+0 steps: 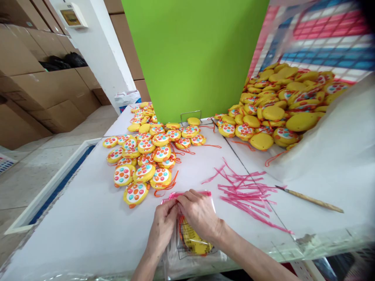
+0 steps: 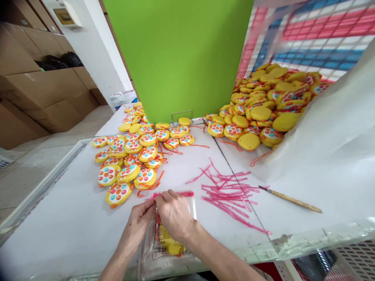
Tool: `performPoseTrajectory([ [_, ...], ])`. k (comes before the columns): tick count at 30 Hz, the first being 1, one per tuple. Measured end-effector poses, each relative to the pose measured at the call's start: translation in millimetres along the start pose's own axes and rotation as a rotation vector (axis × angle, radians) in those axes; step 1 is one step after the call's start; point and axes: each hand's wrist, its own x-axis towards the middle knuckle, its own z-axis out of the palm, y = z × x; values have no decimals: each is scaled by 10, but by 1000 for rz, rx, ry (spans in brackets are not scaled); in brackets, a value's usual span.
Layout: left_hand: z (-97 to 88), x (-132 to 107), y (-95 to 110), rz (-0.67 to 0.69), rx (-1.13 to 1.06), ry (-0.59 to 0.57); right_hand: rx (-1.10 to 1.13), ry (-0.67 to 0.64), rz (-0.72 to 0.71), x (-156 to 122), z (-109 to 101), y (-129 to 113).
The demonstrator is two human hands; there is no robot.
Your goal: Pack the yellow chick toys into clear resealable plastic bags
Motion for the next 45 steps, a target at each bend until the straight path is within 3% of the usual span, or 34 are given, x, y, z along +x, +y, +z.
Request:
performPoseTrajectory([
  [4,39,-56,29,76,228,93,-5,23,-6,36,23,-42],
  [9,54,-101,-32,101,322,49,186,79,197,-50,-19,144],
  [13,-4,-82,-133,37,173,95,186,143,446,-393,-112,796],
  [17,-72,-52,-145,-7,67,97,9,174,692,-913,-283,1551],
  [20,-84,-32,-131,-26,61,94,-157,93,824,-1214,-431,1803],
  [22,-81,-19,-138,-57,23,87,-140,6,807,-1312,-518,1819],
  [27,-81,-5,-189,-118,-46,74,278,-224,583,-1322,-650,1764],
  [31,-81,-15,-195,-130,-71,83,103,3,597,-1217,-658,1628],
  [33,-80,-21,-180,-130,-82,80,145,4,540,-1095,-628,1439],
  [39,-59,-38,-112,-134,-97,103,634,-54,494,-503,-291,875],
  [45,-77,-63,-127,-83,-37,93,945,-172,431,-252,135,881],
])
